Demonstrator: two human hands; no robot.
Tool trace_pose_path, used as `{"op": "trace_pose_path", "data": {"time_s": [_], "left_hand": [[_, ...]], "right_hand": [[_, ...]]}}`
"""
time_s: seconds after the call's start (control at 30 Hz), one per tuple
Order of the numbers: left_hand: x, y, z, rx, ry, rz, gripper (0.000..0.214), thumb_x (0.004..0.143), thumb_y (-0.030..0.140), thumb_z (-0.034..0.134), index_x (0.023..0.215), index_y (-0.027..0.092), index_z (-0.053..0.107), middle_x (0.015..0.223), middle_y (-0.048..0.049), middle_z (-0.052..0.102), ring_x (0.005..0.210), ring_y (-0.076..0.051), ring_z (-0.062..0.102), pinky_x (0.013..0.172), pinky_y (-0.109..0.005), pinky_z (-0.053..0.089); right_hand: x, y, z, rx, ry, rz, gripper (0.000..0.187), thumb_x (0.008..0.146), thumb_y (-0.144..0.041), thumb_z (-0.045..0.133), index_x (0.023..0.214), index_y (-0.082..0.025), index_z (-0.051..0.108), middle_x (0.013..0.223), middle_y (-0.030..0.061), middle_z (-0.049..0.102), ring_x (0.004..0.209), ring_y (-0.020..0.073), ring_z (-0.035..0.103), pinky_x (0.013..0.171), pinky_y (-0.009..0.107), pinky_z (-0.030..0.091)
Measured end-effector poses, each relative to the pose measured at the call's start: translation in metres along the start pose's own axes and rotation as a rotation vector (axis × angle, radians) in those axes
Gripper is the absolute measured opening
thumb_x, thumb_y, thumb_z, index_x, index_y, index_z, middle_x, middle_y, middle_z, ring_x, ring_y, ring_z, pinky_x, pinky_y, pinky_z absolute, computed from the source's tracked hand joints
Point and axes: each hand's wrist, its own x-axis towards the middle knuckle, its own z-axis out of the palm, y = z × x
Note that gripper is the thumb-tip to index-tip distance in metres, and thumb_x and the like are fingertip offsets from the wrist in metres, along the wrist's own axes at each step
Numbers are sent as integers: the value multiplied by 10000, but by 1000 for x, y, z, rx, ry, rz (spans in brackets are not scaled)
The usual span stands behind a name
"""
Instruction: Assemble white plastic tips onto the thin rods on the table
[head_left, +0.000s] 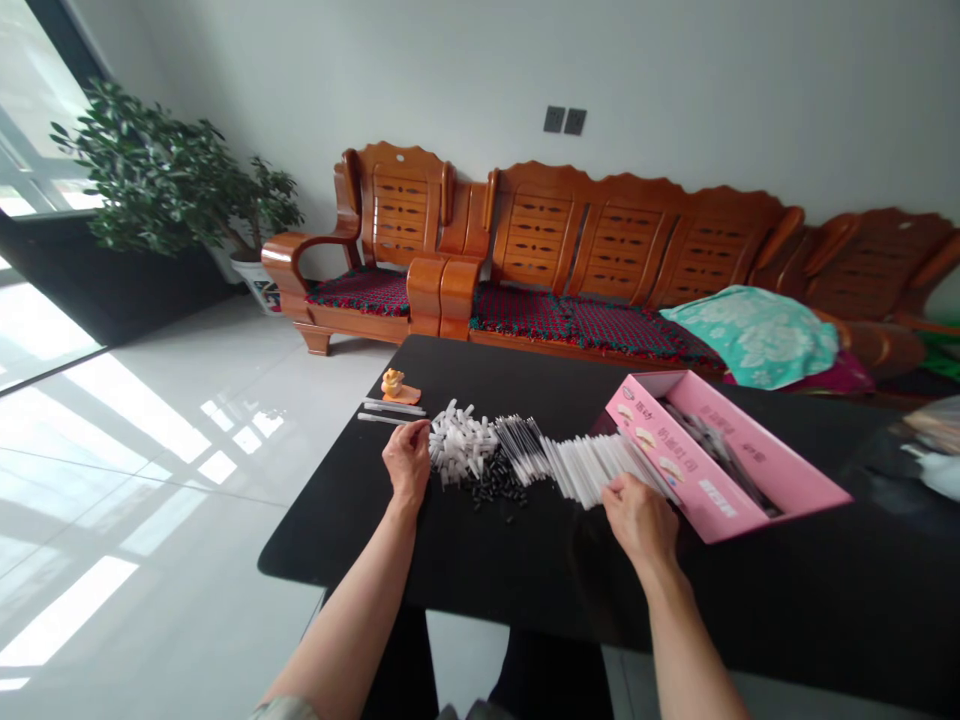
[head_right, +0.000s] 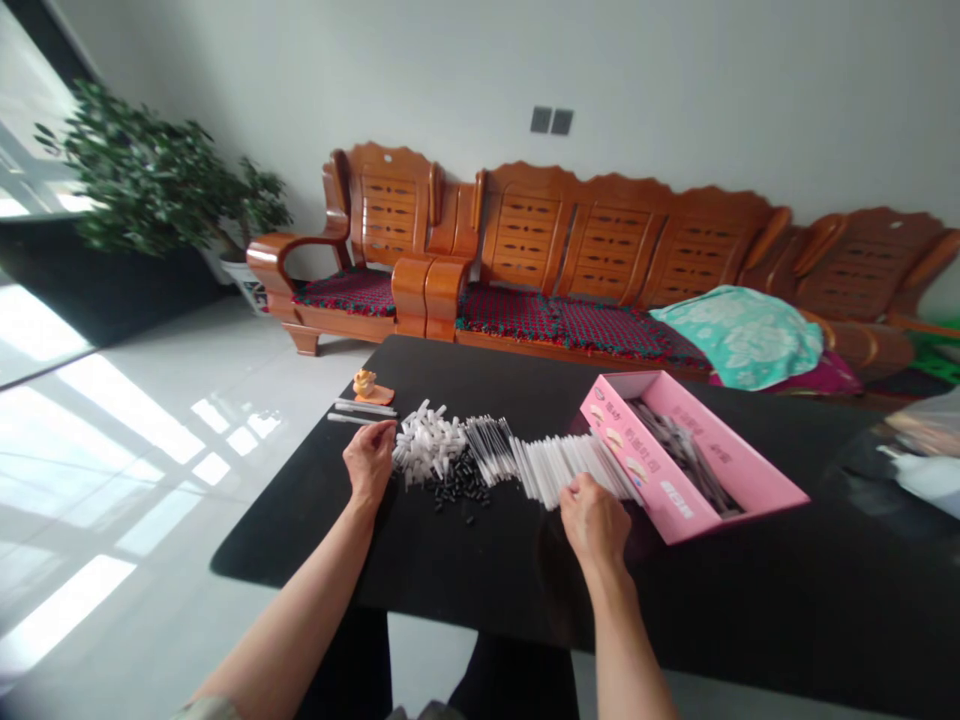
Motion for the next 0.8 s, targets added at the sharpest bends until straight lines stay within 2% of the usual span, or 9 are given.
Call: {"op": "trace_pose_path", "data": {"time_s": [0.13, 0.23, 0.37, 0.47, 0.57, 0.7, 0.8], "left_hand": [[0, -1, 1, -3, -8, -3, 220, 872, 322, 563, 890, 201, 746, 810, -41, 695, 677, -170, 620, 684, -276, 454], [0, -1, 1, -3, -13, -4, 219, 876, 329, 561, 886, 207, 743, 799, -38, 691, 670, -171, 619, 684, -277, 454], [0, 0, 1, 9, 14, -2, 210, 876, 312, 562, 897, 204, 740, 813, -41, 687, 691, -177, 623, 704, -285, 460], [0, -1, 0, -10, 47, -13, 199, 875, 283, 556, 914, 202, 734, 861, -51, 694, 754, -188, 640, 745, -296, 471], [4, -5, -3, -25, 83, -67, 188, 867, 262, 553, 908, 200, 726, 864, -56, 691, 782, -198, 648, 769, -308, 481], [17, -14, -11, 51, 78, -131, 162, 821, 191, 569, 839, 194, 730, 863, -60, 679, 775, -205, 645, 777, -324, 488], [30, -21, -13, 142, 9, -83, 187, 794, 130, 573, 825, 206, 741, 925, -67, 690, 805, -216, 638, 777, -334, 492]], "right_hand": [[35, 11, 6, -97, 61, 35, 157, 833, -312, 616, 783, -193, 706, 687, 93, 692, 632, 213, 646, 539, 286, 325], [40, 8, 11, -77, 91, 43, 170, 840, -329, 626, 850, -185, 716, 680, 92, 685, 633, 217, 634, 557, 286, 336], [21, -25, 20, 122, 203, 56, 246, 893, -372, 547, 922, -189, 710, 627, 65, 657, 578, 194, 584, 547, 274, 300], [8, -61, 30, 335, 263, -19, 336, 928, -407, 455, 927, -177, 700, 680, 68, 684, 578, 178, 585, 552, 264, 306], [3, -90, 44, 455, 325, -59, 419, 951, -434, 384, 948, -157, 698, 734, 89, 708, 596, 181, 609, 574, 259, 338], [0, -105, 64, 516, 384, -190, 453, 980, -412, 340, 976, -132, 697, 824, 126, 734, 693, 200, 663, 650, 261, 412], [-3, -103, 73, 523, 368, -289, 423, 984, -392, 359, 977, -135, 695, 853, 132, 740, 734, 203, 680, 693, 263, 436]]}}
